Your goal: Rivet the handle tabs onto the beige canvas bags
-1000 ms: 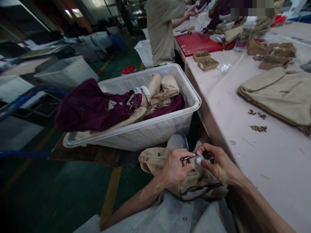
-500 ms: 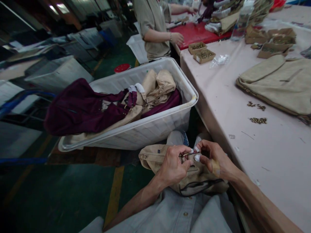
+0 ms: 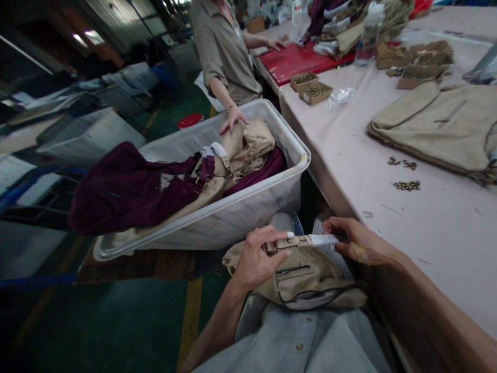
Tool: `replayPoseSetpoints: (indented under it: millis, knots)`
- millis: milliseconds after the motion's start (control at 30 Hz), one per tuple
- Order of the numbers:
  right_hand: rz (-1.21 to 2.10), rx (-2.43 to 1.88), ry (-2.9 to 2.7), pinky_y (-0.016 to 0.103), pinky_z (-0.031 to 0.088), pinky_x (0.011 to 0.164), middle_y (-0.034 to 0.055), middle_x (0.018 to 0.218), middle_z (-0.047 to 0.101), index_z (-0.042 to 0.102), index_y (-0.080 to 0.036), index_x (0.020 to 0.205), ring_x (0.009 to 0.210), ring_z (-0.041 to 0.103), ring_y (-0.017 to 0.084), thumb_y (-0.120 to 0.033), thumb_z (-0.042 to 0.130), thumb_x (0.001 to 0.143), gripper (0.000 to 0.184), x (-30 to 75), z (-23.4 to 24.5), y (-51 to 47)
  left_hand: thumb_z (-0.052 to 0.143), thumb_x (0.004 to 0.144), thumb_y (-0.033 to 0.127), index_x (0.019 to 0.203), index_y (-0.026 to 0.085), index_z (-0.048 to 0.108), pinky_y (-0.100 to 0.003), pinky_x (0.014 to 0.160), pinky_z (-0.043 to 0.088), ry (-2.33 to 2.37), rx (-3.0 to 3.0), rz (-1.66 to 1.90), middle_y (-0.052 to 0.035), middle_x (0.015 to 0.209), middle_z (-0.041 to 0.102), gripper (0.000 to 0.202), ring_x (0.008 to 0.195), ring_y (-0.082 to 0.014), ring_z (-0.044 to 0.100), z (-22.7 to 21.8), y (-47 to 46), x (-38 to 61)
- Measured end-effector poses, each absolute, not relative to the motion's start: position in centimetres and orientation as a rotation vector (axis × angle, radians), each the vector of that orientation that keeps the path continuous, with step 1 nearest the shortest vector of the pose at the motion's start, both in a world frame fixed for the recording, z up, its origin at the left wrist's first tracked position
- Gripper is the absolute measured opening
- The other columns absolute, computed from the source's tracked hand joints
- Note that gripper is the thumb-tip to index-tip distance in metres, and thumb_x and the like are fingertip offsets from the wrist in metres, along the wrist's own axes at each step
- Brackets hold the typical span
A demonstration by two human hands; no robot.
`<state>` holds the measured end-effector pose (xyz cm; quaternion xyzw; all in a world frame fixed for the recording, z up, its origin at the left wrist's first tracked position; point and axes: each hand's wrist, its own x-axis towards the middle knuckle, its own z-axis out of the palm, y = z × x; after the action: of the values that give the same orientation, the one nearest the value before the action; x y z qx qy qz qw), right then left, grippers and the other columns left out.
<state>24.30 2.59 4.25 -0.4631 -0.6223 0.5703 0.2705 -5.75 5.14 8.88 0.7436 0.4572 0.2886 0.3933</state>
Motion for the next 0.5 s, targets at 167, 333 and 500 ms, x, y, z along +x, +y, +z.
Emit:
replayPoseSetpoints:
  millis: [167,333,500]
  knots:
    - [1.49,-1.285,-1.733,0.027,0.048,0.075,0.0047,0.099,0.067,0.063,-0.016,0.11,0.089,0.062,0.02,-0.017,0.067,0.072,0.038,23.8,3.2,2.9,0.078,0.089,0.028,0.102,0.023,0.082,-0.027,0.067,0.045,1.266,2.025,1.005,-0.0011,0.082,0.07,0.015,0.07,-0.0137,0.059,8.3,5.7,-7.0]
    - [1.386,-1.403,-1.963,0.024,0.043,0.065,0.0011,0.091,0.069,0.069,-0.017,0.108,0.078,0.061,0.017,-0.017,0.072,0.067,0.042,24.5,2.2,2.8,0.078,0.088,0.036,0.108,0.018,0.08,-0.028,0.082,0.056,1.672,1.793,1.338,-0.0058,0.099,0.08,0.027,0.088,-0.0196,0.073,8.0,6.1,-8.3]
    - [1.349,-1.441,-1.867,0.024,0.038,0.058,0.0011,0.078,0.068,0.07,-0.015,0.09,0.069,0.058,0.016,-0.018,0.066,0.075,0.015,24.4,1.5,2.7,0.075,0.088,0.044,0.119,0.013,0.076,-0.035,0.091,0.06,1.927,1.442,1.436,-0.0121,0.108,0.08,0.044,0.096,-0.0253,0.077,6.9,6.5,-10.7]
